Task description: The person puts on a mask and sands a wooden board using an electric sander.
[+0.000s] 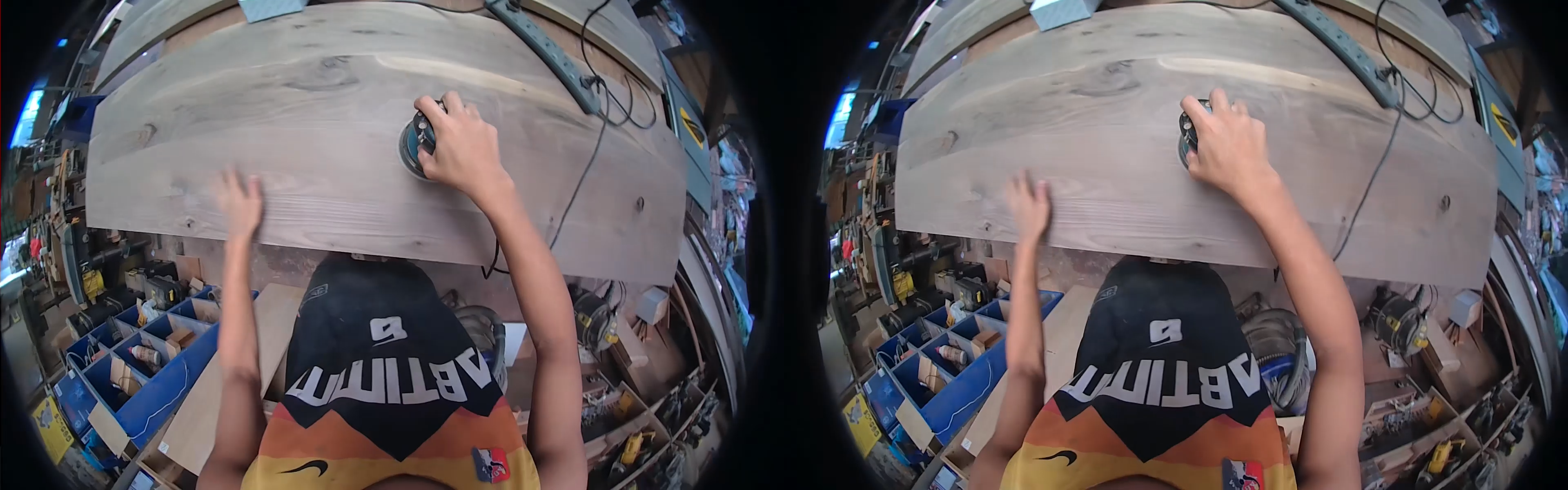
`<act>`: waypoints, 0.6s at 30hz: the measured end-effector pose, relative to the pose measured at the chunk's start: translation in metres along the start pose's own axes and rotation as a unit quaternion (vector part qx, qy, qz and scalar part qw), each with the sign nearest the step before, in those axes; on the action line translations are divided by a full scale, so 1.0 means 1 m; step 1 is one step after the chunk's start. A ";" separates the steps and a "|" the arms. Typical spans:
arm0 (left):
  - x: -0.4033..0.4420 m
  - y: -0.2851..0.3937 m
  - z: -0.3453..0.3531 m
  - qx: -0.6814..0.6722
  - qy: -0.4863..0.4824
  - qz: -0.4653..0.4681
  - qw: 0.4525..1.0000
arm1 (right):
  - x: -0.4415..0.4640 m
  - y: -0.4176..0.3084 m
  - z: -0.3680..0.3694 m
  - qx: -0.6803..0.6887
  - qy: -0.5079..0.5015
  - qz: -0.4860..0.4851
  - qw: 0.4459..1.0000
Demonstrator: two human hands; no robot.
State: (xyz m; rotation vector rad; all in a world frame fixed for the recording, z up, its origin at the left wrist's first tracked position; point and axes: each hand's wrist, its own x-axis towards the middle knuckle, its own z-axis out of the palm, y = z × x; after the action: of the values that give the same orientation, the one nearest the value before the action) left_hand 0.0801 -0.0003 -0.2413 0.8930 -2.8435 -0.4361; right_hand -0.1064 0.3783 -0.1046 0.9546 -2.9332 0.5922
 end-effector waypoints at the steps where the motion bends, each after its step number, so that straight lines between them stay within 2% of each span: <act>1: 0.006 -0.021 0.001 0.041 -0.002 -0.029 0.999 | -0.010 0.004 -0.004 0.002 0.005 0.001 1.000; 2: 0.007 -0.031 0.007 0.082 -0.004 -0.056 0.995 | -0.022 0.008 -0.008 -0.007 0.006 0.023 1.000; 5: -0.017 -0.023 0.039 0.101 0.037 0.046 0.993 | -0.061 0.022 -0.022 -0.032 0.015 0.097 0.995; 7: -0.074 0.061 0.026 0.138 0.002 0.198 0.970 | -0.083 0.032 -0.030 -0.061 0.027 0.151 0.986; 8: -0.111 0.099 0.027 0.069 -0.051 0.269 0.959 | -0.091 0.036 -0.032 -0.074 0.036 0.175 0.981; 9: -0.149 0.144 0.019 -0.076 -0.206 0.263 0.939 | -0.099 0.041 -0.033 -0.087 0.047 0.191 0.977; 10: -0.171 0.178 0.011 -0.156 -0.323 0.389 0.849 | -0.106 0.045 -0.031 -0.097 0.059 0.206 0.972; 12: -0.233 0.199 0.033 -0.281 -0.324 0.585 0.688 | -0.112 0.036 -0.025 -0.108 0.073 0.224 0.966; 14: -0.246 0.194 0.014 -0.225 -0.627 0.491 0.561 | -0.121 0.017 -0.023 -0.119 0.068 0.236 0.962; 17: -0.230 0.137 0.017 -0.200 -0.537 0.557 0.601 | -0.129 -0.021 -0.008 -0.122 0.081 0.232 0.962; 18: -0.217 0.118 0.007 -0.230 -0.544 0.503 0.631 | -0.133 -0.038 -0.001 -0.125 0.079 0.243 0.959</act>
State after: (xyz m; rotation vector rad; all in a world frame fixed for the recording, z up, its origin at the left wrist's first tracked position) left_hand 0.1926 0.2189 -0.2197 -1.5380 -3.0149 -1.7627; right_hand 0.0240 0.4258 -0.1052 0.1499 -2.9938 0.2669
